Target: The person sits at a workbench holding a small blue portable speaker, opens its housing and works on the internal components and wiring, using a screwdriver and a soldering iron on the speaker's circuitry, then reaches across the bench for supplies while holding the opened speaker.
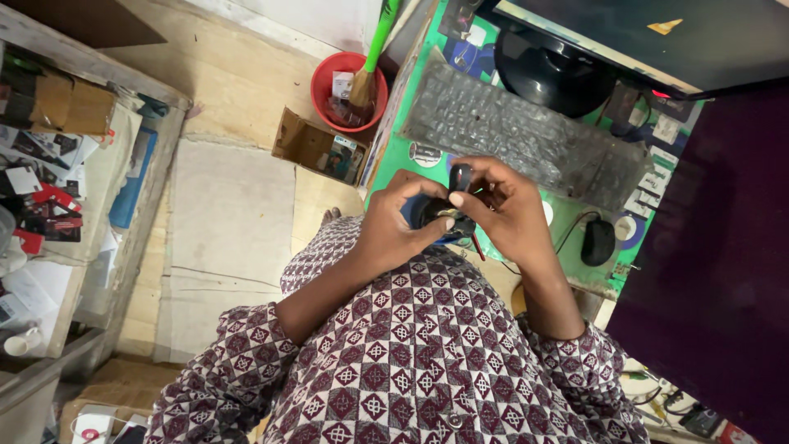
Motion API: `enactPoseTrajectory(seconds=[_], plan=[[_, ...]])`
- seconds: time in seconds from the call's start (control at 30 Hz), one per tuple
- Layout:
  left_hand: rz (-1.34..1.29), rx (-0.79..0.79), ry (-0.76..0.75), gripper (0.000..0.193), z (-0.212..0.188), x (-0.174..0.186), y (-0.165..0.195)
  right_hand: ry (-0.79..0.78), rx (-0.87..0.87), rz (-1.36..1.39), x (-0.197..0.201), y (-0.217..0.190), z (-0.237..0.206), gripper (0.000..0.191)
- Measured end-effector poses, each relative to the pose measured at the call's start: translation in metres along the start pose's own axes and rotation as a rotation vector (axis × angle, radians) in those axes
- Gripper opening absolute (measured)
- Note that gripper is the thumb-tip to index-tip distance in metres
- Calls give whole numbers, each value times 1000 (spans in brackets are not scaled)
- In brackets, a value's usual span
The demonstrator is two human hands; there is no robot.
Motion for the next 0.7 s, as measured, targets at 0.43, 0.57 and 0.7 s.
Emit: enactPoseTrajectory(seconds=[0.43,0.57,0.7], plan=[[-48,25,-32,66,-8,2,1,40,-71,151,15,23,-1,8],[53,-95,-1,63,-9,6,6,30,-65,119,14,15,-2,8],[76,-150,23,70,-9,8,12,-22,-49,75,13,8,-2,7]])
Point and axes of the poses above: each hand's wrist, its own z-axis towards the middle knuckle, its own x-axis out of the back of the hand, y = z × x, the point moved 3 cm from there along z, towards the middle knuckle, and after that the axes turned 8 degrees about x, right-handed, at the moved point
